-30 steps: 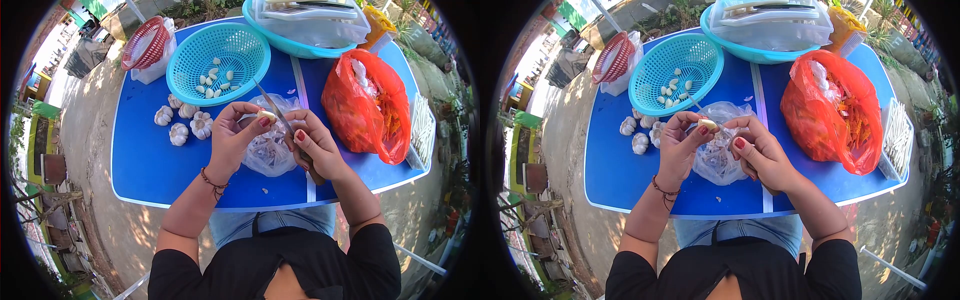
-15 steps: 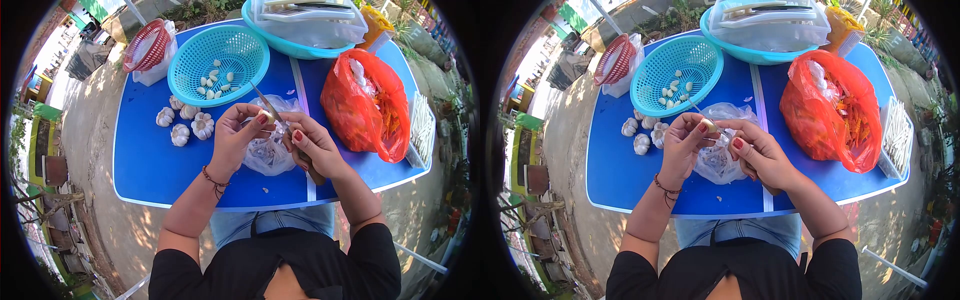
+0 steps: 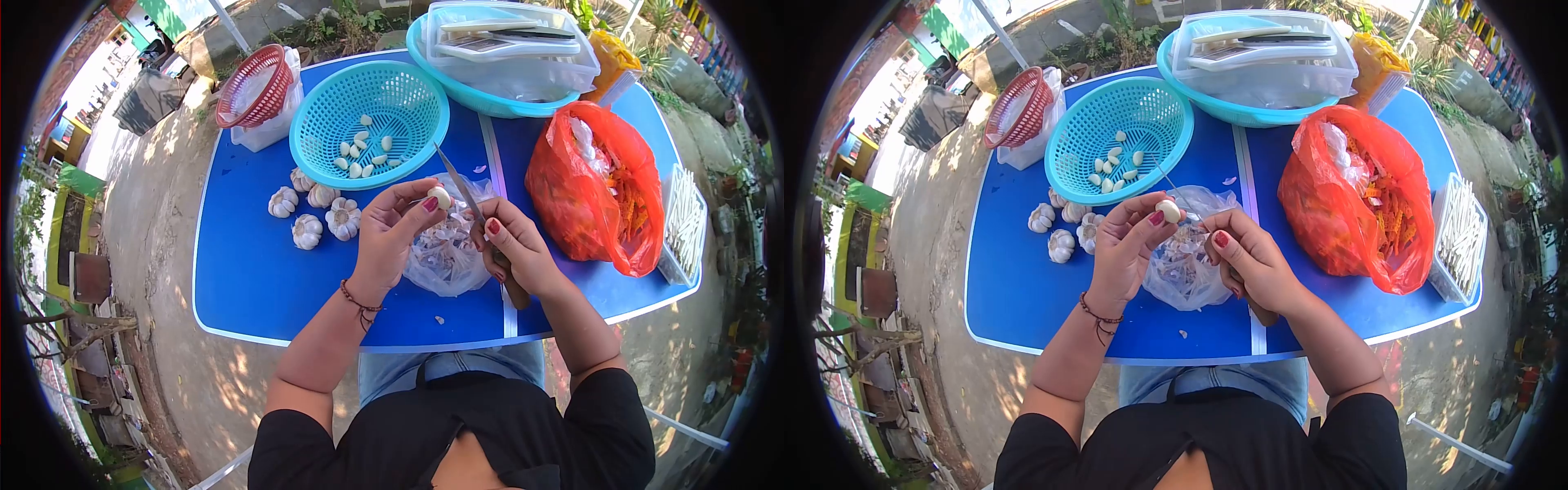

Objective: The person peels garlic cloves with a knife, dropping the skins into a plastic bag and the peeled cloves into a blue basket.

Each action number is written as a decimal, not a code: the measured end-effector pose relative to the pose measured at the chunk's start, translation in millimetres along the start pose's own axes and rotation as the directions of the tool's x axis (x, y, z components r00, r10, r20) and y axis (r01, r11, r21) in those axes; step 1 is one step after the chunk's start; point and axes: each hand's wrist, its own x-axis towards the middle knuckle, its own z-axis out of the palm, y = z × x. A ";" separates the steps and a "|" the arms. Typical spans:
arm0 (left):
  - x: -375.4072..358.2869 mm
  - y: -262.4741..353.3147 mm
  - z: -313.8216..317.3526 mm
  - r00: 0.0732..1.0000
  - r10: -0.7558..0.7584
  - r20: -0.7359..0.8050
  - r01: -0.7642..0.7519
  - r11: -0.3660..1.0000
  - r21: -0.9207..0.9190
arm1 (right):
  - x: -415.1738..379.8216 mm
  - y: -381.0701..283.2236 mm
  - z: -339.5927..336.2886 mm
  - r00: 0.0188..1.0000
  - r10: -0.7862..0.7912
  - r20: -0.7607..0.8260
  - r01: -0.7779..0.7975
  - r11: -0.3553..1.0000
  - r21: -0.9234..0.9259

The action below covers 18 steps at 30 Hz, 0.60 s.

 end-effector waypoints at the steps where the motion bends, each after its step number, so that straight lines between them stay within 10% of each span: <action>1: 0.0 0.3 0.7 1.000 -0.004 0.010 0.004 1.000 -0.005 | -0.1 0.4 0.1 1.000 -0.002 0.002 0.002 1.000 0.012; 18: -2.0 -9.4 0.6 0.999 -0.030 0.044 0.029 0.999 0.031 | 2.8 -2.5 -0.6 0.999 -0.002 0.040 0.003 1.000 -0.021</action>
